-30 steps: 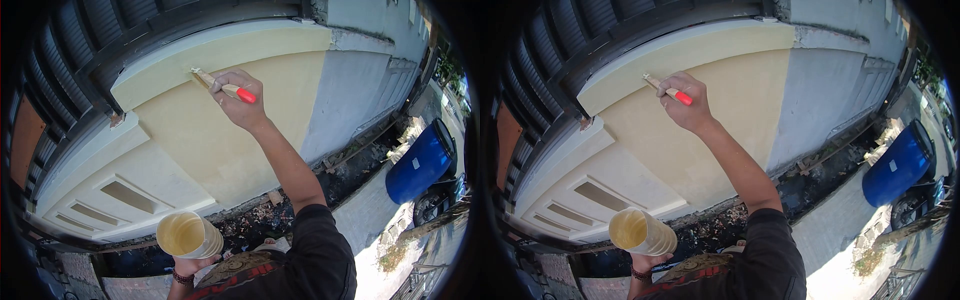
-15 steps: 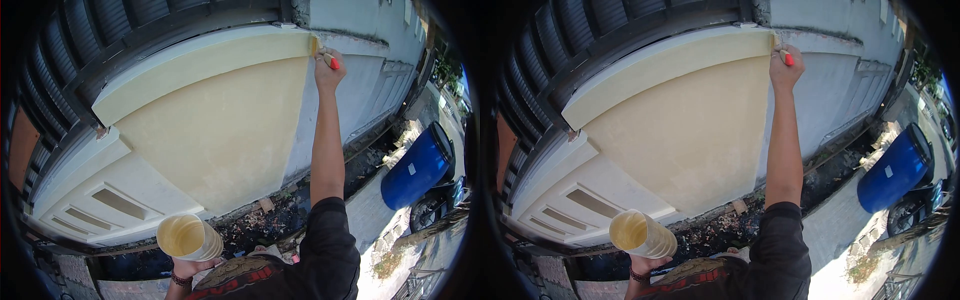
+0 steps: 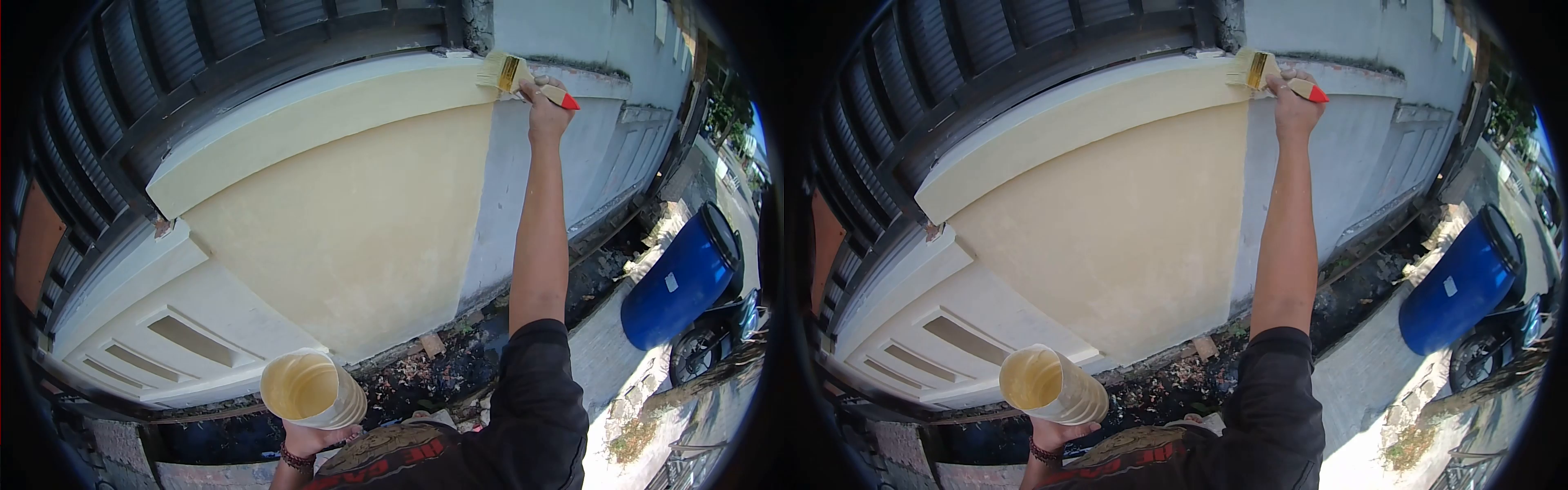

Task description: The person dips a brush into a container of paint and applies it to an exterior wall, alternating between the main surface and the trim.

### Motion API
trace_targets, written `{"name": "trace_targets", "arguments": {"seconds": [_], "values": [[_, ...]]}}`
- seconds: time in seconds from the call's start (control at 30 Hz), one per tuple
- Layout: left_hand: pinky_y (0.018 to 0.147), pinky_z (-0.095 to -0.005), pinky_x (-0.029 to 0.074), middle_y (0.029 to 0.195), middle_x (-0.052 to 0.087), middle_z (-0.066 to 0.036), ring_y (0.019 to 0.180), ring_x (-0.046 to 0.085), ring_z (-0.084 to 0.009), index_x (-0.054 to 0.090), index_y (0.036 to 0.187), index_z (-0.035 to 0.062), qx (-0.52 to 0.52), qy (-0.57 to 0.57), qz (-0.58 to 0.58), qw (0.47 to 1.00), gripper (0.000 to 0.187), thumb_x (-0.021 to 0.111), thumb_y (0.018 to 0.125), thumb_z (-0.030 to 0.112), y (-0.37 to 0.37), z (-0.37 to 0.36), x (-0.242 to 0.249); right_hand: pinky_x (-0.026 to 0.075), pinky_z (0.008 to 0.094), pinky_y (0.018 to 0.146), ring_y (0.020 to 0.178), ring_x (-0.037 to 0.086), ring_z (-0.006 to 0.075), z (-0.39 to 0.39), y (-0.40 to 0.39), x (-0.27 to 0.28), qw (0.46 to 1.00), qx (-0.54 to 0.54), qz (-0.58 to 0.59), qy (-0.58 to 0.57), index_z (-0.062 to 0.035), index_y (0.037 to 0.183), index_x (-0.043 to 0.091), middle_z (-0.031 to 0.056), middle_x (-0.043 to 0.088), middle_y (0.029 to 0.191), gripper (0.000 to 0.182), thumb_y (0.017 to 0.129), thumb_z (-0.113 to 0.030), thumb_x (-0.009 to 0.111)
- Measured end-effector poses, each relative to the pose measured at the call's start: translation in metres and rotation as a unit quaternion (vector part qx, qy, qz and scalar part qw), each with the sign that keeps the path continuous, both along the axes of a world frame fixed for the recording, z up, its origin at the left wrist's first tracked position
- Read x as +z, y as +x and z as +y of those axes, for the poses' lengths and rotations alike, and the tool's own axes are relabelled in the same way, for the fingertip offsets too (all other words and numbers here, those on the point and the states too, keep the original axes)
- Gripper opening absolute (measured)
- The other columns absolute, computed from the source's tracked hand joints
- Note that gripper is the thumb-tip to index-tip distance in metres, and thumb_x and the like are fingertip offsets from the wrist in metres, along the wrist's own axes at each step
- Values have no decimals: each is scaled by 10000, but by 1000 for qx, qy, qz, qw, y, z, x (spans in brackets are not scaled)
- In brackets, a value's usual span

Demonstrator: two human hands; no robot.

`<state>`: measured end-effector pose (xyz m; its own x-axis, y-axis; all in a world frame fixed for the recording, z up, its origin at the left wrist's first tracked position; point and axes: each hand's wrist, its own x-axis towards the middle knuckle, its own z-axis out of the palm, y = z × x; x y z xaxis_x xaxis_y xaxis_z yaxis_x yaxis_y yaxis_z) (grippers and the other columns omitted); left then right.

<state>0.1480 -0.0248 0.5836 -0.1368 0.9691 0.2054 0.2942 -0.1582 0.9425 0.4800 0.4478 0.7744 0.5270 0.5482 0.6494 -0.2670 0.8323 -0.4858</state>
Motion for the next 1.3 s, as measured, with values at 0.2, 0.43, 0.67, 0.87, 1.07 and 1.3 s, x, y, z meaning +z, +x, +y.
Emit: {"name": "trace_targets", "arguments": {"seconds": [0.2,0.43,0.67,0.87,1.07,1.3], "values": [[973,-392,502,1233,581,-121,1121,596,-239,406,1352,-18,3,6,-36,999,1028,983,526,185,7,8,6,539,301,682,723,661,198,-18,-22,14,914,-361,-182,44,-46,773,652,72,670,780,123,701,53,670],[964,-388,505,1218,593,-115,1103,604,-226,420,1338,-18,-17,-11,8,1000,1006,980,525,175,10,15,6,540,318,677,722,659,214,-92,-123,10,928,-154,-268,209,-58,771,655,75,668,802,131,694,46,674],[961,-392,506,1213,595,-115,1097,607,-232,422,1333,-23,16,14,-1,1000,1004,979,519,168,8,11,2,586,297,666,758,688,199,5,-12,5,996,90,-12,-9,-20,929,594,97,648,868,237,763,81,731],[975,-395,502,1240,579,-117,1117,598,-233,396,1352,-22,19,15,-61,998,1041,981,513,174,12,15,2,540,358,686,747,665,227,-5,-13,-6,919,-367,-132,52,-45,764,658,84,678,815,133,691,65,672],[985,-390,490,1211,617,-100,1107,611,-223,479,1303,3,3,-6,-49,999,929,973,540,196,29,20,8,514,373,651,741,623,264,-101,-144,-58,897,-212,-338,192,-101,769,647,74,580,798,218,651,81,670],[994,-407,494,1248,585,-128,1142,595,-244,394,1359,-26,-21,-13,-15,1000,1032,978,530,169,17,9,-3,533,285,722,768,648,136,-65,-88,-56,986,140,-84,-32,-22,828,620,58,674,867,169,756,45,757]]}}
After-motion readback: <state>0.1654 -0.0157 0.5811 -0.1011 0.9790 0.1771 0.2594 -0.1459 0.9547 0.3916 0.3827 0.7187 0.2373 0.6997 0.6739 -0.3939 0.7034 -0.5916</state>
